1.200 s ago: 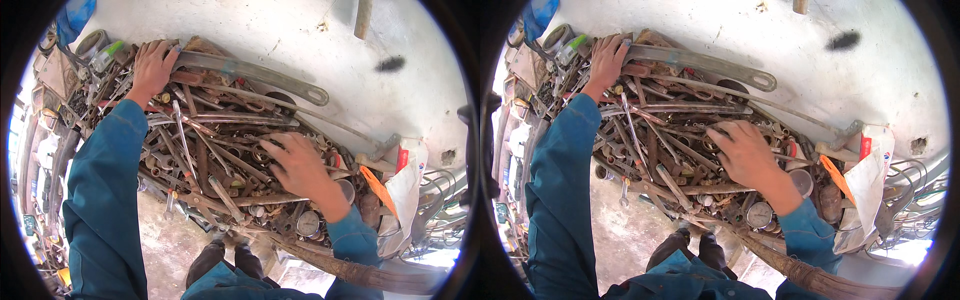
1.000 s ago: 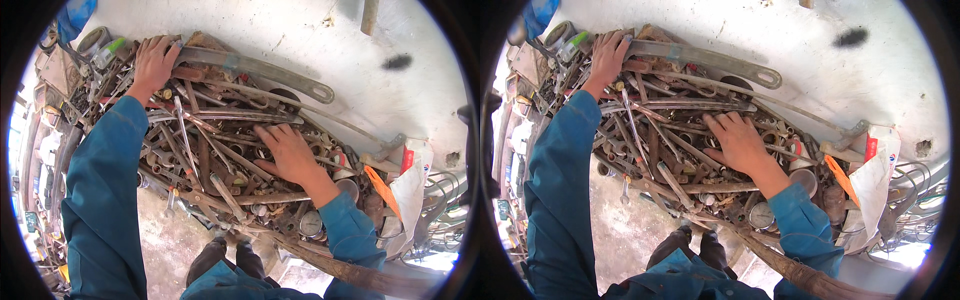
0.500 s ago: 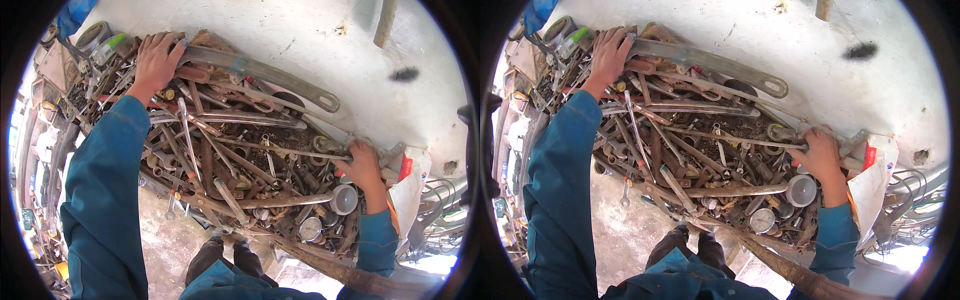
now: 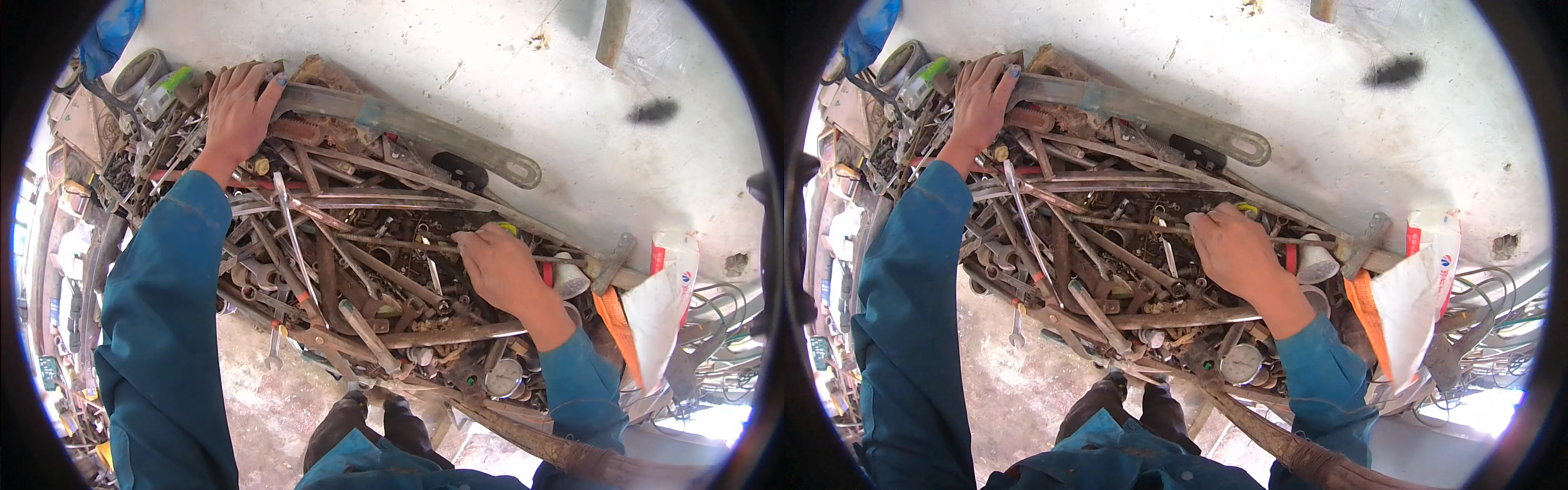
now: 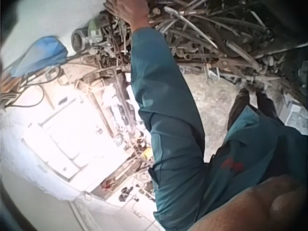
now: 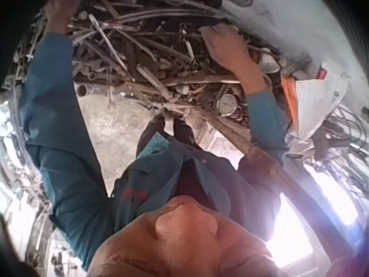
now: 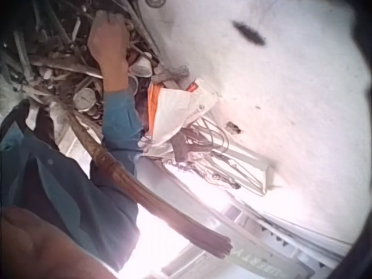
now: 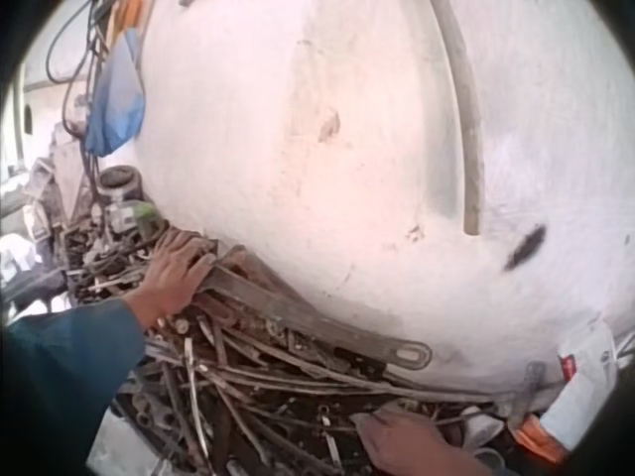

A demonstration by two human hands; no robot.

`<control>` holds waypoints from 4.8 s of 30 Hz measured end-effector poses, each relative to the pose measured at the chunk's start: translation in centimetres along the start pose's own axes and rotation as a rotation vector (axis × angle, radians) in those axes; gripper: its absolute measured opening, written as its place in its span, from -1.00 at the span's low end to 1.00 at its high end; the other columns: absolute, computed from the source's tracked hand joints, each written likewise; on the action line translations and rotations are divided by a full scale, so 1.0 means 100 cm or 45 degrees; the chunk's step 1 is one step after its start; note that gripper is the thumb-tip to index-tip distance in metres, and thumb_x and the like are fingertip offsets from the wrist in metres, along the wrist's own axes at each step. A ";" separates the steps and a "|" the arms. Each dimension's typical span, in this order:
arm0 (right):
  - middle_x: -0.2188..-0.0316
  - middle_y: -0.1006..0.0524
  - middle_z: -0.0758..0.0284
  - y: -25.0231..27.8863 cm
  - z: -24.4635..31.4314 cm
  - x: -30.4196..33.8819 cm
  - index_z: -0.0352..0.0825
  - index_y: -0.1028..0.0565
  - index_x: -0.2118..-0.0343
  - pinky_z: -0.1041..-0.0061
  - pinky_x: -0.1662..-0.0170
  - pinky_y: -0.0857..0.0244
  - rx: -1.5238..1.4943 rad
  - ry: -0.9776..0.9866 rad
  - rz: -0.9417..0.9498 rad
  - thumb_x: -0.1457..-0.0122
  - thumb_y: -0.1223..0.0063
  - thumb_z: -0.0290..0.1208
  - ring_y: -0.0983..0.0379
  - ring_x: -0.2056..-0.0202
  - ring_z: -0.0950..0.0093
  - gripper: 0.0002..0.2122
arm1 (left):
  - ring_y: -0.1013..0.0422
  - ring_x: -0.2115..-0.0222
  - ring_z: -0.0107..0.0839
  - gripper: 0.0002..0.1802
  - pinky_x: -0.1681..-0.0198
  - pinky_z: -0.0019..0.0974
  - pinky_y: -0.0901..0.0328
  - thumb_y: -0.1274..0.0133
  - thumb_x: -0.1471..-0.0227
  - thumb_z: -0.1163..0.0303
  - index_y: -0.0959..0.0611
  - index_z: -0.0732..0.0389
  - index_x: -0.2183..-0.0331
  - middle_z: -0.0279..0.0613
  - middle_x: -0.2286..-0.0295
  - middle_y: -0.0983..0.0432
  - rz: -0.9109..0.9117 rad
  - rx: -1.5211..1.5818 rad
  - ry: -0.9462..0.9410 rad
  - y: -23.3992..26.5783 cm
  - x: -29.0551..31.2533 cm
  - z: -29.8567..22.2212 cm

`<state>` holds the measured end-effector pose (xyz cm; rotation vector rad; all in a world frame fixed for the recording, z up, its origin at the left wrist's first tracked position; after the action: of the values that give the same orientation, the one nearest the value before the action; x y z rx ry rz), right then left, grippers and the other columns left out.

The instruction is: The person searches through a pile of tools, then uses a power drill to remove fasteners from the rear bumper of a white car. After removing the fasteners, the person uses an angle grinder on the bumper area.

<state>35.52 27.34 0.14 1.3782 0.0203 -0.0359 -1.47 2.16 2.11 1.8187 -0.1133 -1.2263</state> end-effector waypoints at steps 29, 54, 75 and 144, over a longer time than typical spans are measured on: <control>0.05 -0.65 -0.04 -0.031 -0.011 -0.023 -0.37 -0.66 -0.01 0.08 -0.15 -0.43 -0.244 -0.184 0.300 -0.24 -0.23 -0.25 -0.56 -0.02 -0.04 -0.64 | -0.39 -0.12 0.08 -0.48 -0.36 0.08 -0.14 0.05 -0.40 -0.04 -0.65 0.17 -0.07 -0.07 -0.06 -0.56 0.012 0.003 0.021 0.000 0.002 0.001; 0.24 -0.63 -0.01 0.018 0.004 0.033 -0.46 -0.64 0.20 0.10 0.08 -0.45 -0.424 -0.102 0.306 -0.38 -0.09 -0.29 -0.57 0.20 -0.01 -0.73 | -0.39 -0.08 0.07 -0.55 -0.33 0.05 -0.14 0.04 -0.40 0.00 -0.66 0.09 -0.07 -0.09 -0.01 -0.57 -0.005 0.036 -0.015 -0.001 0.001 0.000; 0.26 -0.68 -0.09 -0.030 0.000 -0.002 -0.41 -0.56 -0.04 -0.01 0.01 -0.51 -0.312 -0.093 0.537 -0.15 -0.31 0.05 -0.64 0.14 -0.11 -0.40 | -0.39 -0.09 0.07 -0.53 -0.31 0.05 -0.15 0.04 -0.37 0.01 -0.65 0.11 -0.08 -0.09 -0.02 -0.57 0.018 -0.015 -0.008 -0.004 0.001 0.001; 0.06 -0.63 0.28 0.001 -0.027 0.020 -0.28 -0.74 0.38 0.04 -0.44 -0.12 0.070 0.384 0.161 -0.01 -0.25 -0.43 -0.34 -0.30 0.12 -0.87 | -0.38 -0.07 0.03 -0.54 -0.28 0.03 -0.15 0.08 -0.40 0.01 -0.67 0.11 -0.04 -0.11 -0.01 -0.56 0.019 0.001 -0.084 -0.007 0.000 0.008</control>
<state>37.56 29.95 -0.34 1.4268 0.1855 0.2791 -2.39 2.09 1.51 1.7754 -0.1644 -1.2760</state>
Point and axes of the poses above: each hand's wrist, its own x-axis away from the middle knuckle, its own y-axis out of the back of the hand, z = x × y, the point moved 3 cm from there along -x, towards the middle knuckle
